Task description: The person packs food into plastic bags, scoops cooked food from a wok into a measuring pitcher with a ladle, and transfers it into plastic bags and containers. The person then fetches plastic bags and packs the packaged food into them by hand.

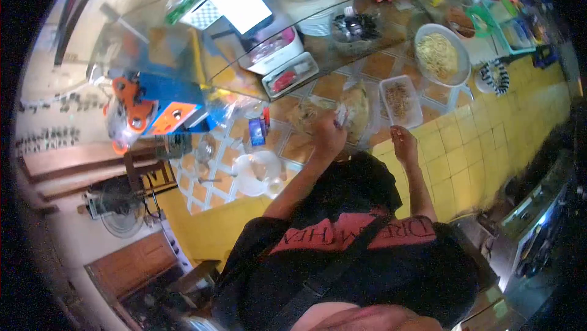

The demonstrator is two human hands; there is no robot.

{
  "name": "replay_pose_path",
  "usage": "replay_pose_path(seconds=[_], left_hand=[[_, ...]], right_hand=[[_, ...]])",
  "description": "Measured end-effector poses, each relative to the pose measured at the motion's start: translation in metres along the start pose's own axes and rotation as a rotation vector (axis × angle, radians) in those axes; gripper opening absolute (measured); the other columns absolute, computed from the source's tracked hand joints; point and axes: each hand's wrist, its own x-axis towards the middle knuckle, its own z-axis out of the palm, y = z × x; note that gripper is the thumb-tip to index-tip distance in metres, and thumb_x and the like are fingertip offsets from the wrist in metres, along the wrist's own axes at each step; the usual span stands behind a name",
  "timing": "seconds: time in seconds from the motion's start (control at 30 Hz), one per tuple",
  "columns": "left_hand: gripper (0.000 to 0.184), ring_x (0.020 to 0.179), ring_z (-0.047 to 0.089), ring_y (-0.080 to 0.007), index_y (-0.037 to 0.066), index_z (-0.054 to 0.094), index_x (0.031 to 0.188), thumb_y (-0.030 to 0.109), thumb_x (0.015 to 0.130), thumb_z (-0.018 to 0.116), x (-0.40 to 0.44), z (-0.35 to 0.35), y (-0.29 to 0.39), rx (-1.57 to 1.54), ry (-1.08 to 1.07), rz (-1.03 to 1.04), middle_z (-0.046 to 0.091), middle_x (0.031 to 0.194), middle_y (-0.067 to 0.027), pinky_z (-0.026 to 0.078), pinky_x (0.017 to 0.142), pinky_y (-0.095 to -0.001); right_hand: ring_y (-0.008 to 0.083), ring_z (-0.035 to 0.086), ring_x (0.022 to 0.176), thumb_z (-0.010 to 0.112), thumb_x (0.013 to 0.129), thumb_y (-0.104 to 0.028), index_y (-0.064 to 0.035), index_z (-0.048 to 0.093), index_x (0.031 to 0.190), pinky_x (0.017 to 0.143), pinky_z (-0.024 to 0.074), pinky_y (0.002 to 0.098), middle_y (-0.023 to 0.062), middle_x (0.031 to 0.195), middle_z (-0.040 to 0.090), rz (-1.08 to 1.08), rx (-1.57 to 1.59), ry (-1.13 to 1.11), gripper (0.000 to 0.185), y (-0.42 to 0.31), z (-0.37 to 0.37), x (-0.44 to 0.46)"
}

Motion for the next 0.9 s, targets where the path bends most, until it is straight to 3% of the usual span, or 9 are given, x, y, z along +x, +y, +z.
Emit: replay_pose_path(seconds=[0.07, 0.17, 0.27, 0.33, 0.5, 0.67, 0.77, 0.83, 0.9], left_hand=[[0.039, 0.058, 0.057, -0.0360, 0.000, 0.063, 0.073, 0.038, 0.079, 0.063, 0.010, 0.028, -0.006, 0.014, -0.043, 0.053, 0.060, 0.065, -0.0177, 0.043, 0.055, -0.0448], [0.021, 0.062, 0.055, -0.0366, 0.000, 0.058, 0.071, 0.019, 0.072, 0.068, 0.020, 0.047, 0.006, -0.054, -0.132, -0.138, 0.055, 0.066, -0.0174, 0.040, 0.055, -0.0449], [0.022, 0.060, 0.055, -0.0366, 0.000, 0.059, 0.072, 0.020, 0.074, 0.067, 0.010, 0.077, -0.015, 0.066, -0.042, -0.047, 0.055, 0.064, -0.0171, 0.040, 0.055, -0.0448], [0.022, 0.061, 0.056, -0.0359, 0.000, 0.060, 0.074, 0.020, 0.074, 0.067, 0.008, 0.087, -0.032, 0.032, -0.064, -0.093, 0.057, 0.066, -0.0173, 0.041, 0.055, -0.0445], [0.020, 0.066, 0.059, -0.0337, 0.000, 0.062, 0.079, 0.019, 0.075, 0.066, 0.015, 0.079, -0.033, -0.010, -0.094, -0.347, 0.061, 0.072, -0.0179, 0.044, 0.059, -0.0431], [0.027, 0.075, 0.061, -0.0350, -0.001, 0.060, 0.092, 0.020, 0.076, 0.065, 0.004, 0.055, -0.038, -0.200, -0.006, -0.339, 0.063, 0.078, -0.0197, 0.046, 0.067, -0.0436], [0.029, 0.079, 0.061, -0.0352, 0.000, 0.060, 0.097, 0.020, 0.076, 0.065, -0.024, 0.041, -0.073, -0.454, -0.138, -0.322, 0.063, 0.085, -0.0190, 0.046, 0.071, -0.0430], [0.027, 0.080, 0.061, -0.0342, 0.004, 0.062, 0.098, 0.020, 0.077, 0.064, -0.038, -0.004, -0.063, -0.244, 0.038, -0.090, 0.064, 0.085, -0.0171, 0.047, 0.073, -0.0427], [0.025, 0.077, 0.062, -0.0334, 0.006, 0.062, 0.098, 0.020, 0.077, 0.064, -0.061, -0.040, -0.074, -0.219, 0.116, -0.155, 0.064, 0.085, -0.0162, 0.048, 0.070, -0.0421]], right_hand=[[0.0264, 0.064, 0.075, 0.057, 0.087, -0.019, -0.0041, 0.063, 0.098, 0.067, 0.0497, 0.0345, 0.0166, 0.086, 0.065, 0.043, 0.005, 0.025, 0.020, 0.006, -0.008, 0.000], [0.0261, 0.064, 0.077, 0.058, 0.087, -0.019, -0.0036, 0.063, 0.098, 0.068, 0.0502, 0.0343, 0.0167, 0.088, 0.065, 0.051, -0.006, 0.056, 0.020, 0.017, -0.015, 0.001], [0.0266, 0.064, 0.078, 0.059, 0.086, -0.018, -0.0032, 0.063, 0.098, 0.069, 0.0504, 0.0347, 0.0164, 0.088, 0.066, 0.069, 0.026, 0.077, 0.020, 0.026, -0.017, 0.004], [0.0146, 0.059, 0.065, 0.057, 0.087, -0.016, -0.0027, 0.063, 0.099, 0.061, 0.0469, 0.0280, 0.0103, 0.078, 0.065, -0.071, -0.007, 0.114, 0.019, 0.028, -0.018, 0.010], [0.0223, 0.061, 0.073, 0.059, 0.086, -0.018, -0.0034, 0.061, 0.102, 0.065, 0.0485, 0.0327, 0.0131, 0.084, 0.065, -0.100, -0.076, -0.015, 0.022, 0.016, -0.009, 0.032], [0.0263, 0.059, 0.075, 0.061, 0.085, -0.022, -0.0055, 0.058, 0.104, 0.069, 0.0476, 0.0366, 0.0133, 0.086, 0.061, -0.355, -0.233, -0.346, 0.025, -0.034, 0.008, 0.050], [0.0241, 0.057, 0.077, 0.060, 0.085, -0.022, -0.0067, 0.059, 0.102, 0.071, 0.0459, 0.0362, 0.0128, 0.089, 0.059, -0.653, -0.308, -0.329, 0.023, -0.040, 0.033, 0.056], [0.0246, 0.056, 0.081, 0.060, 0.084, -0.021, -0.0069, 0.060, 0.102, 0.074, 0.0449, 0.0372, 0.0131, 0.091, 0.059, -0.435, -0.396, -0.405, 0.023, -0.073, 0.042, 0.051], [0.0261, 0.056, 0.082, 0.060, 0.084, -0.020, -0.0069, 0.060, 0.101, 0.074, 0.0451, 0.0378, 0.0135, 0.092, 0.059, -0.525, -0.410, -0.461, 0.022, -0.074, 0.061, 0.056]])
